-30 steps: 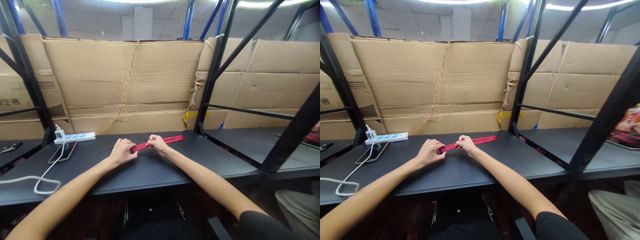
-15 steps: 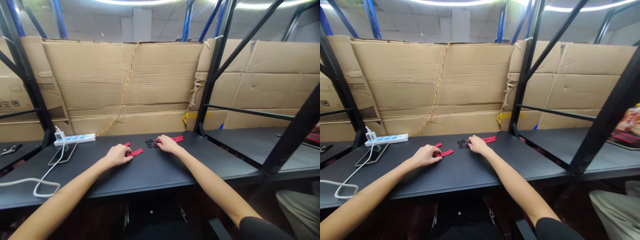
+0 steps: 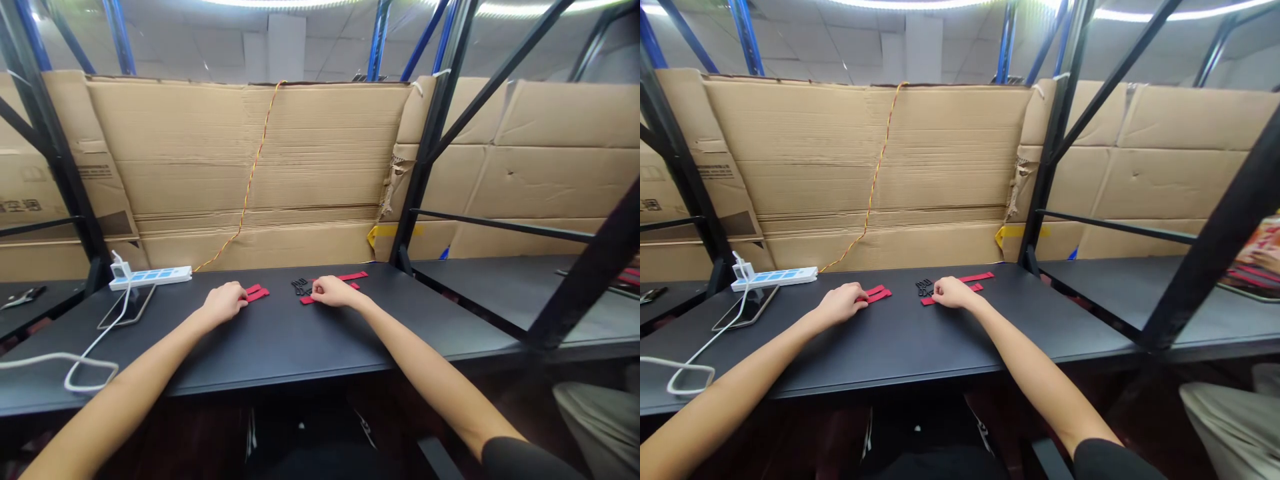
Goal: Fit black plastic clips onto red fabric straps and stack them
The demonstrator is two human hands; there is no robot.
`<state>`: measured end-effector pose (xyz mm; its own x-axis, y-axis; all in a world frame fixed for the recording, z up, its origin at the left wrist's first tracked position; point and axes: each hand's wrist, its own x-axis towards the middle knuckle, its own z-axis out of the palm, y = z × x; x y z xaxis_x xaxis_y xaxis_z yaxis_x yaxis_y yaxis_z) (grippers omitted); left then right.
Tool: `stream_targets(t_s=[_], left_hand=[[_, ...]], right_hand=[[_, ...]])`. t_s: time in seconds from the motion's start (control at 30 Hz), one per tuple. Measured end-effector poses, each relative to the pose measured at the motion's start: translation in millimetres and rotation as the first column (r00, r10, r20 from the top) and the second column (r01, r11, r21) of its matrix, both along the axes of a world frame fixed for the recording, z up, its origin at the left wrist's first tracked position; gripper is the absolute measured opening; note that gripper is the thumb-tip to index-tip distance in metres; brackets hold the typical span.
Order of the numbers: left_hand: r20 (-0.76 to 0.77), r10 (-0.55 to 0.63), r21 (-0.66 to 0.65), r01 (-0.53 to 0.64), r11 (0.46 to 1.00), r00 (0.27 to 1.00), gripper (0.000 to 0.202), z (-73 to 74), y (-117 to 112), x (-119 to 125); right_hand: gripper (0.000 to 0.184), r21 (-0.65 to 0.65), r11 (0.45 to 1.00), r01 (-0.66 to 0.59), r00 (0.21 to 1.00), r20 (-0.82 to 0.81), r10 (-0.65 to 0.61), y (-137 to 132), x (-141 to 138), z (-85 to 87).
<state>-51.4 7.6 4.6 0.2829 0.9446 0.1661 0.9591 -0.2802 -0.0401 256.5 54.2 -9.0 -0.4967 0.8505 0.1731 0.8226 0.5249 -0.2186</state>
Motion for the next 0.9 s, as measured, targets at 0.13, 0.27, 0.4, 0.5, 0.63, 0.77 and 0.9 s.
stream_targets(t_s=[0.13, 0.27, 0.4, 0.5, 0.63, 0.77, 0.9], left_hand=[[0.013, -0.069, 0.143, 0.066, 0.987, 0.998, 0.027, -3.4, 3, 1], [0.091, -0.332, 0.218, 0.307, 0.926, 0.939, 0.036, -7.3, -13, 26], [0.092, -0.549, 0.115, 0.539, 0.835, 0.831, 0.042, -16.0, -31, 53], [0.101, -0.562, 0.056, 0.560, 0.827, 0.821, 0.042, -19.6, -36, 61], [0.092, -0.476, 0.084, 0.469, 0.879, 0.875, 0.045, -18.1, -33, 61], [0.099, -0.446, 0.138, 0.432, 0.891, 0.889, 0.038, -20.6, -30, 60], [0.181, -0.550, 0.105, 0.540, 0.835, 0.815, 0.034, -25.9, -27, 59]], right_hand=[[0.026, -0.192, 0.945, -0.266, 0.934, -0.295, 0.204, -7, -7, 2.9], [0.034, -0.133, 0.944, -0.302, 0.830, -0.524, 0.192, -2, -4, 4.3], [0.024, 0.118, 0.992, -0.049, 0.967, -0.243, 0.077, 9, 3, -2.3], [0.027, 0.142, 0.989, -0.037, 0.998, -0.038, 0.043, 13, 4, -10.9], [0.024, 0.093, 0.996, 0.003, 0.999, -0.033, 0.000, 17, 0, -18.1], [0.022, -0.081, 0.997, -0.009, 0.984, -0.178, -0.006, 22, 1, -18.9], [0.025, -0.240, 0.969, -0.065, 0.943, -0.331, -0.018, 22, 3, -18.3]])
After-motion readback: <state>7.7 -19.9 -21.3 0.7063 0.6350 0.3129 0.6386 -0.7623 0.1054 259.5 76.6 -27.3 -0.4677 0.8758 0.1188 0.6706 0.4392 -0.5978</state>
